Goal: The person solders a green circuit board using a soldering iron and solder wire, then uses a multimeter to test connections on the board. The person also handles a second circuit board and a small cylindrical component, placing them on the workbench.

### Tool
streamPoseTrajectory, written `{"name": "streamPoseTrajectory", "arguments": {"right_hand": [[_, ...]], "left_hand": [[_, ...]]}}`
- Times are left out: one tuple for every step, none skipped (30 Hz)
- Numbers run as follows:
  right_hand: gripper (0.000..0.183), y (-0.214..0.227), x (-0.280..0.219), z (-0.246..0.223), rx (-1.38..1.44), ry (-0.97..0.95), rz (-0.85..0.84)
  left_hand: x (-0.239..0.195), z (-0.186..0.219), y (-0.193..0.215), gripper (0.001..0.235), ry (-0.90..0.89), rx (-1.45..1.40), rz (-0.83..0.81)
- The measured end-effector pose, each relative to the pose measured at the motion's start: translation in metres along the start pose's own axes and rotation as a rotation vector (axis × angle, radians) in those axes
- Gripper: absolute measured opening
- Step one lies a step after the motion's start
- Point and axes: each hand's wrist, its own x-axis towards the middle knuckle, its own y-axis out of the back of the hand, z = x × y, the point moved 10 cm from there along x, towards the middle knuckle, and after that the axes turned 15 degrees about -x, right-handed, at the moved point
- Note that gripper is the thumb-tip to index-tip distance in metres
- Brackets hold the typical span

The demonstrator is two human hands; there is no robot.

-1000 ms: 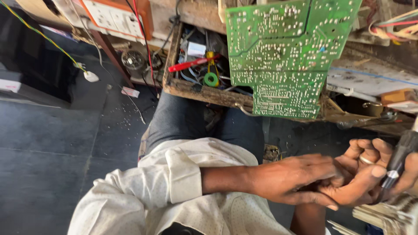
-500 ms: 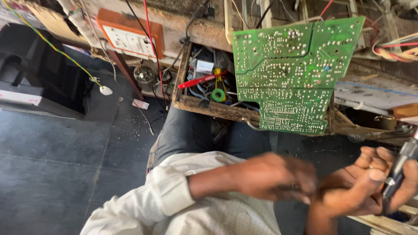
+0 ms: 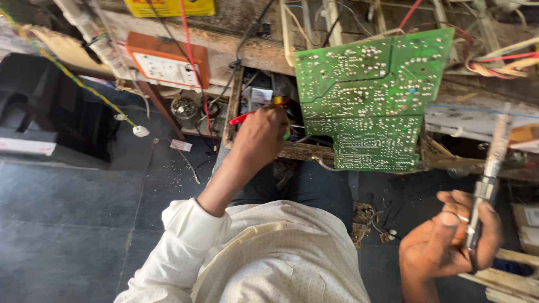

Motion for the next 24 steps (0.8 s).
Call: {"name": "streamPoseTrajectory", "arguments": {"right_hand": [[0.039,0.001,-0.002,0.000,0.023,-0.009,0.007],[0.037,-0.001,-0.004,0.002,0.045,-0.023,0.003],[0.036,-0.002,-0.005,0.002,0.051,-0.031,-0.002],[0.034,-0.003,-0.007,0.001,0.059,-0.041,-0.012],[0.034,-0.005,-0.010,0.000,0.053,-0.043,-0.025],[0.034,-0.007,-0.012,-0.003,0.054,-0.041,-0.038],[0.035,-0.010,-0.015,-0.006,0.055,-0.038,-0.051],[0.037,-0.014,-0.016,-0.009,0.064,-0.027,-0.063],[0.039,-0.018,-0.018,-0.014,0.075,-0.017,-0.079],[0.041,-0.023,-0.018,-0.017,0.087,-0.006,-0.093],[0.043,-0.029,-0.019,-0.021,0.101,0.003,-0.110],[0.044,-0.034,-0.019,-0.025,0.113,0.012,-0.130],[0.046,-0.040,-0.019,-0.029,0.127,0.026,-0.162],[0.047,-0.046,-0.019,-0.034,0.143,0.044,-0.192],[0.048,-0.053,-0.020,-0.038,0.159,0.063,-0.221],[0.048,-0.057,-0.021,-0.041,0.184,0.065,-0.235],[0.048,-0.061,-0.023,-0.043,0.209,0.066,-0.249],[0.048,-0.065,-0.024,-0.044,0.234,0.069,-0.264],[0.047,-0.065,-0.027,-0.045,0.186,0.067,-0.279],[0.046,-0.065,-0.029,-0.047,0.139,0.064,-0.298],[0.045,-0.064,-0.031,-0.046,0.092,0.062,-0.317],[0.046,-0.061,-0.030,-0.046,0.048,0.070,-0.294],[0.047,-0.058,-0.029,-0.046,0.004,0.078,-0.272],[0.048,-0.056,-0.028,-0.045,-0.038,0.085,-0.247]], "left_hand": [[-0.002,0.008,0.008,0.008,-0.082,-0.025,0.053],[-0.005,0.017,0.017,0.010,-0.167,-0.051,0.109],[-0.008,0.028,0.027,0.012,-0.252,-0.077,0.166],[-0.012,0.035,0.036,0.012,-0.296,-0.081,0.213],[-0.017,0.042,0.044,0.011,-0.338,-0.085,0.261],[-0.022,0.051,0.052,0.011,-0.378,-0.087,0.309],[-0.024,0.051,0.058,0.011,-0.338,-0.172,0.333],[-0.027,0.051,0.065,0.011,-0.297,-0.254,0.357],[-0.030,0.051,0.070,0.010,-0.255,-0.336,0.381],[-0.028,0.049,0.060,0.011,-0.176,-0.640,0.257],[-0.029,0.049,0.045,0.012,-0.088,-0.938,0.125],[-0.034,0.053,0.027,0.013,0.012,-1.232,-0.014],[-0.043,0.060,0.005,0.013,0.131,-1.308,-0.157],[-0.053,0.068,-0.019,0.018,0.244,-1.375,-0.302],[-0.061,0.083,-0.033,0.022,0.208,-1.361,-0.385],[-0.071,0.096,-0.046,0.027,0.174,-1.346,-0.468],[-0.077,0.103,-0.057,0.027,0.181,-1.374,-0.508],[-0.082,0.109,-0.069,0.027,0.188,-1.402,-0.548],[-0.086,0.114,-0.079,0.027,0.196,-1.429,-0.588],[-0.086,0.115,-0.085,0.026,0.203,-1.434,-0.576],[-0.086,0.116,-0.090,0.024,0.210,-1.439,-0.564],[-0.084,0.115,-0.092,0.023,0.215,-1.441,-0.549],[-0.084,0.114,-0.093,0.024,0.225,-1.449,-0.554],[-0.084,0.114,-0.093,0.025,0.235,-1.455,-0.559]]}}
